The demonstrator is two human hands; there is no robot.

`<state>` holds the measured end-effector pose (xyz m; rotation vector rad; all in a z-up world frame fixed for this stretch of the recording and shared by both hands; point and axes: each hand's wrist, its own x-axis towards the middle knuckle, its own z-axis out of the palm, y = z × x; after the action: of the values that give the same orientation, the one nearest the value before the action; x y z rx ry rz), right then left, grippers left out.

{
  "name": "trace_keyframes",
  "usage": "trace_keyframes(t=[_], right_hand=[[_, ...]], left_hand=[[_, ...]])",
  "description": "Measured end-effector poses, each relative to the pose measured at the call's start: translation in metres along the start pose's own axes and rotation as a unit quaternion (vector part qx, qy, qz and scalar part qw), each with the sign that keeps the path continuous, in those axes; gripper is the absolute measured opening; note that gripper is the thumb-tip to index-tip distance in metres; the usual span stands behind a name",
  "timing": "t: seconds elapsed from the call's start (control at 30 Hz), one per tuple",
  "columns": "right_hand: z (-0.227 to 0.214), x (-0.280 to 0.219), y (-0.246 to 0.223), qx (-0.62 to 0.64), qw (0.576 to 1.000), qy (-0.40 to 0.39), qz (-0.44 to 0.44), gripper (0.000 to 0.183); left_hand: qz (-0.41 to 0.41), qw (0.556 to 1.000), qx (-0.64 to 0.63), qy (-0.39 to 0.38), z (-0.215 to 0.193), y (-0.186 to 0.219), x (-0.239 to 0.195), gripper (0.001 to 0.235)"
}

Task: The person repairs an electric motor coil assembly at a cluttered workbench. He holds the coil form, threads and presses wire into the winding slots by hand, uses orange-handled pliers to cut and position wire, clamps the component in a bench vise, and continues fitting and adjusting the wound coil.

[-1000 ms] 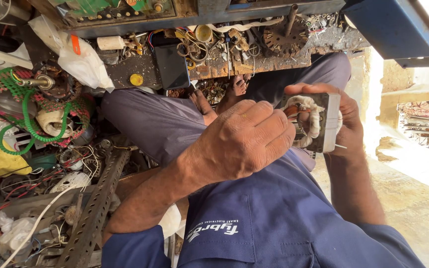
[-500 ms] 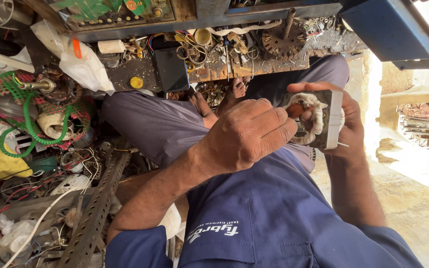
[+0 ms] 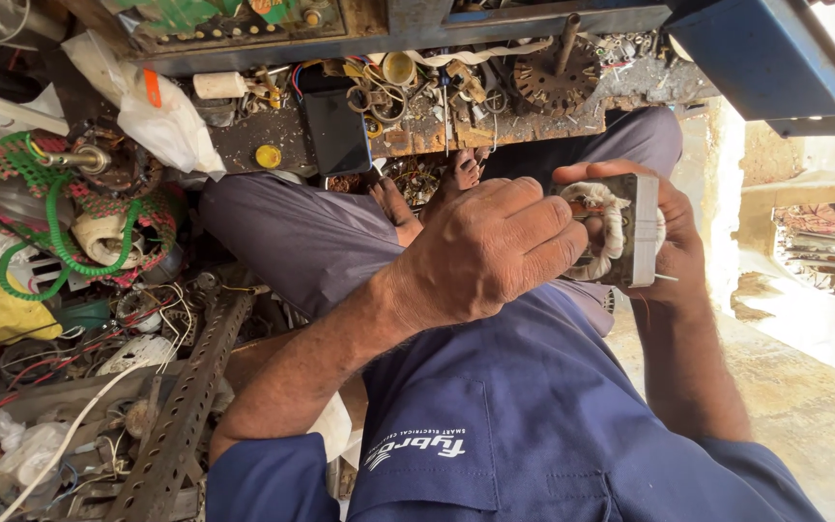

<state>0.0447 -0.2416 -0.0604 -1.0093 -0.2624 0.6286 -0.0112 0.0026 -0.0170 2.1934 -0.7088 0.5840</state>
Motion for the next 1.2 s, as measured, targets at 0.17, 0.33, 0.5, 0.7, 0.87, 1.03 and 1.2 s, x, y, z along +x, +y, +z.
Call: trace_keyframes(t=[0.17,0.33,0.5,0.7,0.87,1.03,1.2], right_hand=[[-0.010,-0.007,0.000,0.016,1.000,0.012,-0.003,0.040],[-0.006,-0.005,-0.007,-0.002,1.000,0.015,-0.018,0.041],[0.003,-0.001,-0.011,-0.015,0.999,-0.005,-0.039,0.044],[-0.002,0.000,-0.011,-0.020,0.999,-0.014,-0.040,0.042],[-0.010,-0.005,-0.010,-0.011,0.999,0.004,-0.030,0.043],[-0.006,-0.005,-0.011,-0.027,0.999,0.013,-0.018,0.043],[0.001,0.003,-0.007,0.016,1.000,0.004,-0.018,0.045]], left_hand=[[-0.012,0.990,-0.127,0.057,-0.010,-0.001,-0.004,0.018],[-0.191,0.864,-0.443,0.147,-0.021,-0.003,-0.025,0.011],[-0.144,0.914,-0.358,0.127,-0.015,-0.001,-0.010,0.014],[-0.015,0.997,-0.043,-0.058,-0.004,0.008,0.010,0.019],[0.036,0.994,0.069,-0.082,-0.001,-0.001,0.022,0.013],[0.059,0.993,0.046,-0.095,0.009,-0.010,0.021,0.009],[0.044,0.995,0.006,-0.093,-0.002,-0.009,0.030,0.011]])
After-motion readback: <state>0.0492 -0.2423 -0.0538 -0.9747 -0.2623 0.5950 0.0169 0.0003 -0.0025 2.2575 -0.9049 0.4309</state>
